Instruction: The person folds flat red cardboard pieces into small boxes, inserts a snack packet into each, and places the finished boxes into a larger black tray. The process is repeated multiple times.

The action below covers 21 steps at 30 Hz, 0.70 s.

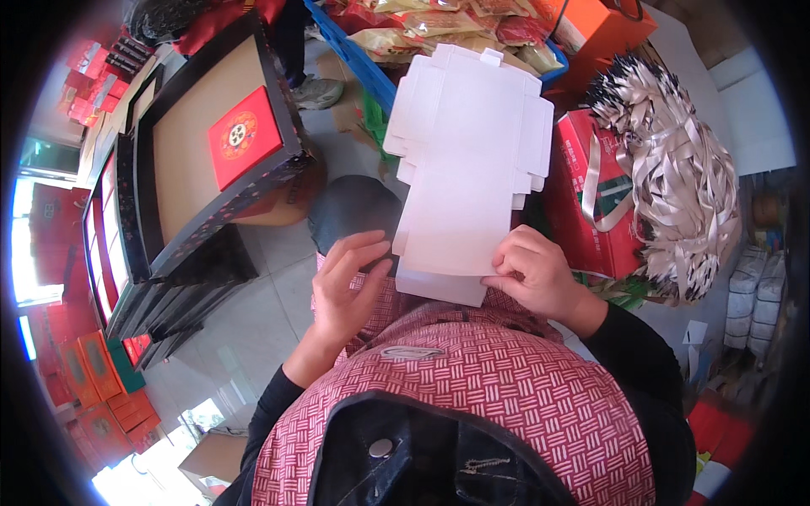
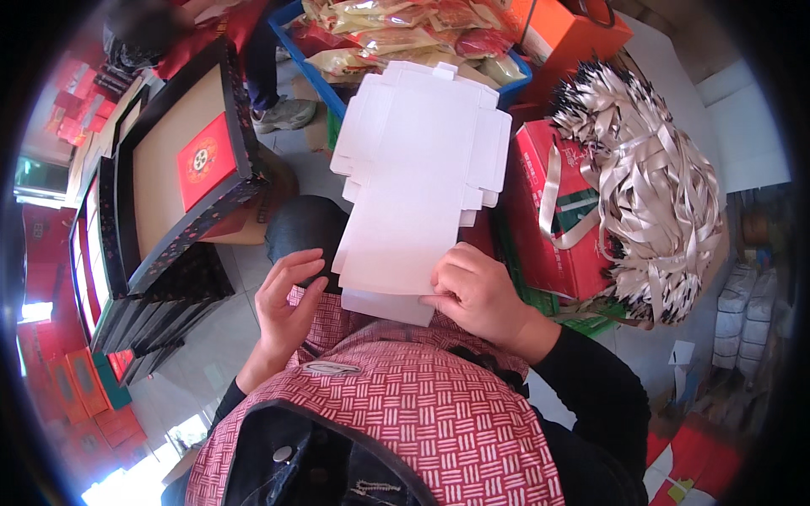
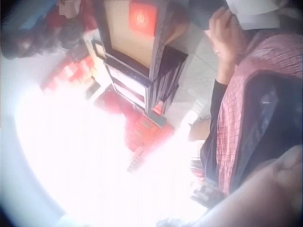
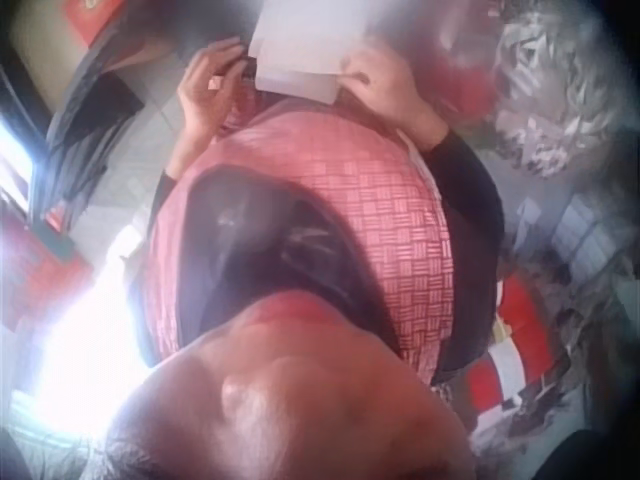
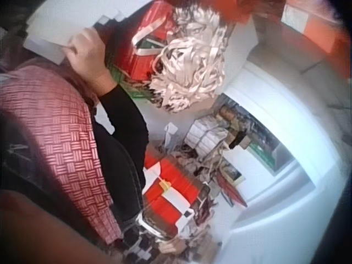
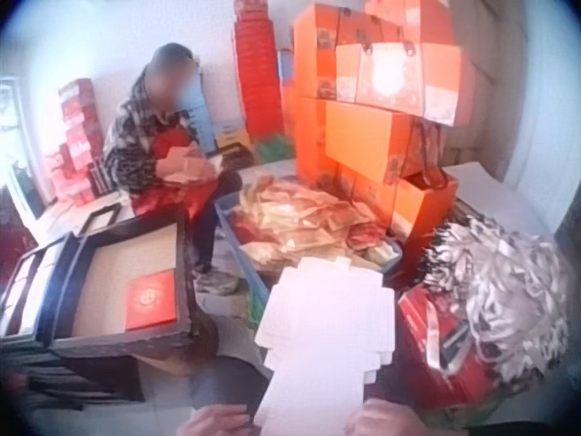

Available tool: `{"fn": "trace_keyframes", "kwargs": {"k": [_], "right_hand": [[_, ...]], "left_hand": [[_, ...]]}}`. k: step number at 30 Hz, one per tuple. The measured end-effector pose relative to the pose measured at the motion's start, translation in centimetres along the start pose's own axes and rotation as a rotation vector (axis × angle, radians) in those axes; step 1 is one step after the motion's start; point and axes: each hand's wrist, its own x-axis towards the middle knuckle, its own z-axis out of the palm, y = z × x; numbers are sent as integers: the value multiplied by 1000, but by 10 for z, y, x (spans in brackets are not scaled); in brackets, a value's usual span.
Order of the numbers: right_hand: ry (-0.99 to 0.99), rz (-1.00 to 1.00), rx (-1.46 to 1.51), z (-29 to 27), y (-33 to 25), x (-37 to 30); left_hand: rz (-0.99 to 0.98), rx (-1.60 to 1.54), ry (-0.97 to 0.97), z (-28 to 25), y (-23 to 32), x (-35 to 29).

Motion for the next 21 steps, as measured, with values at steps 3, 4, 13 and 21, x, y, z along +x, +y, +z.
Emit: {"fn": "trace_keyframes", "kwargs": {"k": [3, 4, 13, 21], "right_hand": [[-43, 4, 195, -10, -2, 13], [-27, 33, 228, -13, -6, 15], [263, -443, -69, -42, -53, 30], [85, 432, 1404, 31, 71, 60]], "left_hand": [[7, -35, -20, -4, 4, 16], [32, -41, -31, -6, 4, 21], [349, -385, -364, -8, 2, 85], [219, -1047, -220, -28, 57, 80]]}}
